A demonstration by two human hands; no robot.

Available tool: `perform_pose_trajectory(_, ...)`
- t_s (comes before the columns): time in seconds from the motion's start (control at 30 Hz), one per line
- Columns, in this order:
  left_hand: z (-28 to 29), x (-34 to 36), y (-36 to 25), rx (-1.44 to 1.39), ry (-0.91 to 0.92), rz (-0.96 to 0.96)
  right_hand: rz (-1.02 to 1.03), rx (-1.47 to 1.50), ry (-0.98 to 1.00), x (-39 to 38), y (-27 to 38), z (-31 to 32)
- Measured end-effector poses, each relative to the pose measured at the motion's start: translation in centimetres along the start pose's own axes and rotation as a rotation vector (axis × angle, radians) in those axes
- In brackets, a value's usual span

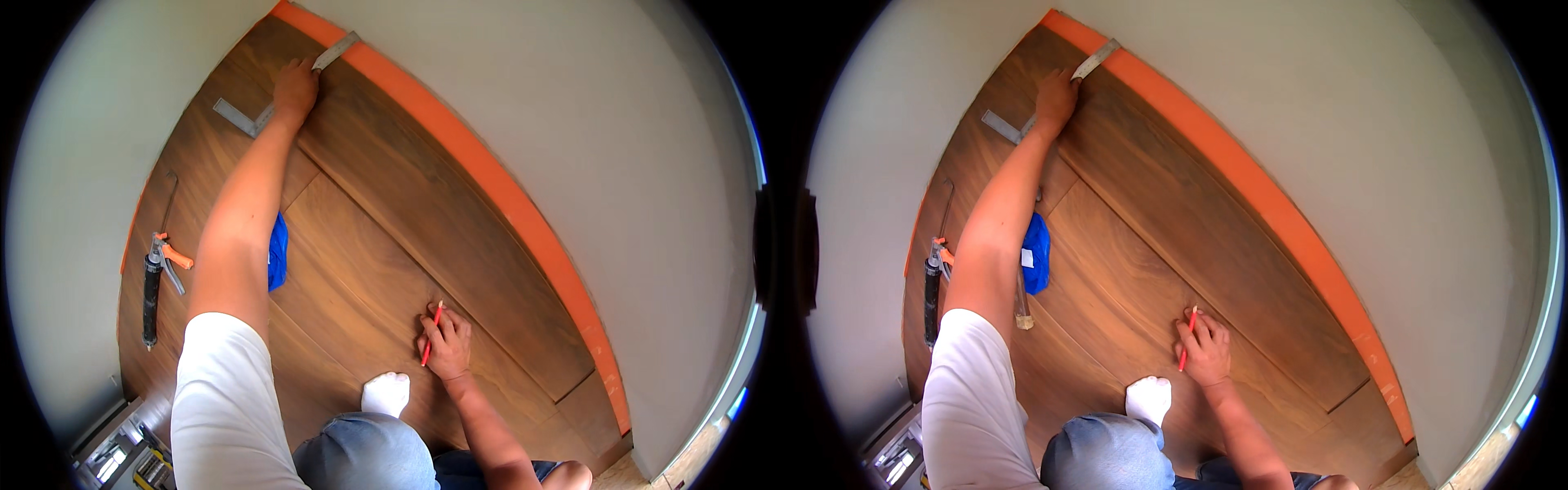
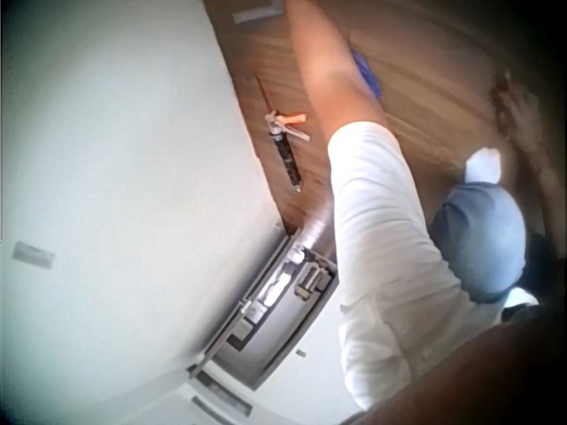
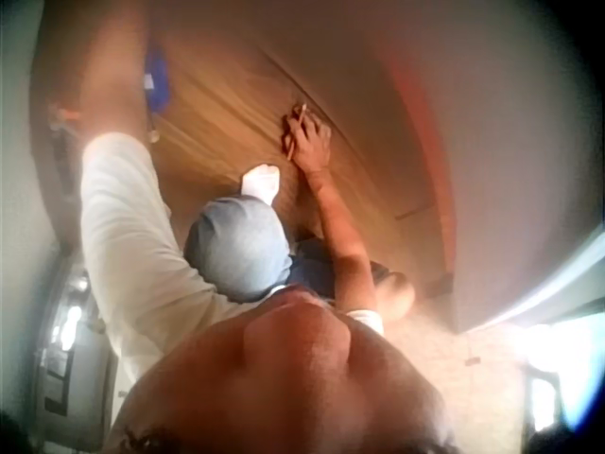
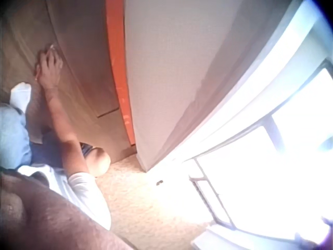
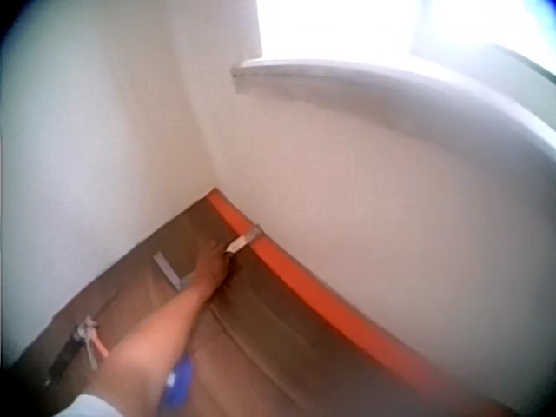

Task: The person measures and marks wood flooring planks with a ruler and a pencil while kneeling, handles a hammer, and then picks up two planks and carries them out of the room.

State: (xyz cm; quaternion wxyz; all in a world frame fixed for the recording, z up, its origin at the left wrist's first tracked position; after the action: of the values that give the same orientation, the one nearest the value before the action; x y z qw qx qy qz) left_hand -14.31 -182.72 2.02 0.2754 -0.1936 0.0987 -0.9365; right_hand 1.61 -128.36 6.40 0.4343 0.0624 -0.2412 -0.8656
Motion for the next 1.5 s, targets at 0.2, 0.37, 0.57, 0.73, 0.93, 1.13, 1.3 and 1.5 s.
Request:
perform_pose_trajectory(0.2,-0.4,0.4,0.7,0.043,0.045,0.001,0.002,0.005,0.006,-0.2,0.2,0.0)
perform_pose_trajectory(0.37,0.4,-0.5,0.2,-0.056,0.108,0.057,-0.005,-0.009,0.002,-0.7,-0.2,0.0)
perform_pose_trajectory(0.57,3.0,-1.9,0.2,-0.095,0.236,0.11,0.01,-0.003,-0.029,-0.5,0.2,0.2)
perform_pose_trajectory(0.73,4.1,-2.7,-0.4,-0.09,0.381,0.173,0.003,0.036,-0.023,-0.1,0.8,0.1)
perform_pose_trajectory(0.93,0.3,-2.5,-0.7,0.029,0.52,0.2,-0.043,0.105,0.05,-1.4,-0.6,1.5)
perform_pose_trajectory(1.13,-3.0,-0.9,3.4,0.027,0.627,0.104,0.007,0.247,-0.087,-2.9,-1.8,1.5)
perform_pose_trajectory(1.3,-4.9,-2.2,7.2,0.025,0.701,0.176,-0.079,0.275,-0.152,-4.6,-2.5,0.2)
perform_pose_trajectory(1.5,-4.6,-1.9,6.7,-0.012,0.624,0.096,-0.057,0.293,-0.224,-3.9,-2.5,-1.9)
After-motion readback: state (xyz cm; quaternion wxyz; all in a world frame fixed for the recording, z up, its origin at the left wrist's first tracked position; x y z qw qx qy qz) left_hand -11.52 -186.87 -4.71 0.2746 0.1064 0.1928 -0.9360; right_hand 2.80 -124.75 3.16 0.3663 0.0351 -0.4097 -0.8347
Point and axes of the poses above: each hand's wrist, its own x-axis towards the middle knuckle, its own z-axis out of the back of the hand, y = z × x, the point moved 5 cm from there along x, towards the middle knuckle, and after that the axes turned 1 degree about -x, right-handed, at the moved point
